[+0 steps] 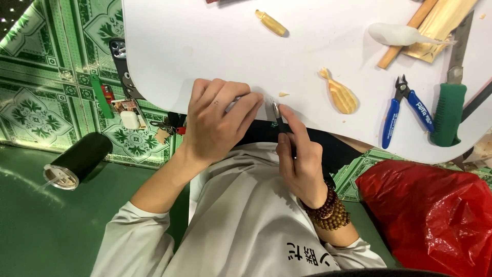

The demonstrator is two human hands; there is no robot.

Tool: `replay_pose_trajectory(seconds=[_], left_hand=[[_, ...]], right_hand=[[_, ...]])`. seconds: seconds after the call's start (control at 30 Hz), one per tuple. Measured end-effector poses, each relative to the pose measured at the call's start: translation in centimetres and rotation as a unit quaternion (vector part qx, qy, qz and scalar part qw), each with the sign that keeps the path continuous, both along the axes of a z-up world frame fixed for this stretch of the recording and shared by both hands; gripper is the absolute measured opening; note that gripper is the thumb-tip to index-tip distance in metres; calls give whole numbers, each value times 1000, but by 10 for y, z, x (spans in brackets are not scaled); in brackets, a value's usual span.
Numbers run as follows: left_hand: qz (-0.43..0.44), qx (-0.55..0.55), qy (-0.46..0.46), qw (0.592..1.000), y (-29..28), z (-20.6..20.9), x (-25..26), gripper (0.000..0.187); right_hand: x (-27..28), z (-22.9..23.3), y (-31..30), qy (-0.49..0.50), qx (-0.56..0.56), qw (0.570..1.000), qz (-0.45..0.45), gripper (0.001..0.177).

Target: Carving and detailing a small wooden fish-shaped object using a precision carving tool

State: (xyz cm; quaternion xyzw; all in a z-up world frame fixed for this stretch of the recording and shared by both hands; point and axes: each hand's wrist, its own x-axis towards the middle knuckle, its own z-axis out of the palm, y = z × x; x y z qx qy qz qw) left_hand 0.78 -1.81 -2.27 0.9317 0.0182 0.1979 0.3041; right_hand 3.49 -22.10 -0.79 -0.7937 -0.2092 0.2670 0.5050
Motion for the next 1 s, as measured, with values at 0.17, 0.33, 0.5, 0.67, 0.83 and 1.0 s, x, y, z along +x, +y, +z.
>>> replay_pose_trajectory(seconds=[0.17, 0.33, 0.5, 0.67, 0.83, 1.0], left_hand=[[-15, 2, 8, 1000, 6, 6, 2, 7], [-32, 27, 7, 999, 5, 1, 2, 7], [-33, 58, 7, 998, 2, -10, 2, 10], [-45, -226, -29, 973, -5, 13, 2, 4], [-91, -470, -25, 878, -18, 30, -1, 8], [-154, -652, -68, 740, -34, 29, 2, 8]], right_hand=[[6, 4, 1, 4, 13, 1000, -1, 47], [7, 6, -1, 3, 19, 1000, -4, 46], [9, 5, -4, -4, 46, 999, 0, 46], [13, 9, -10, 14, 83, 996, -5, 46], [10, 15, -19, 35, 127, 991, -18, 42], [8, 31, -28, 94, 211, 971, -63, 30]])
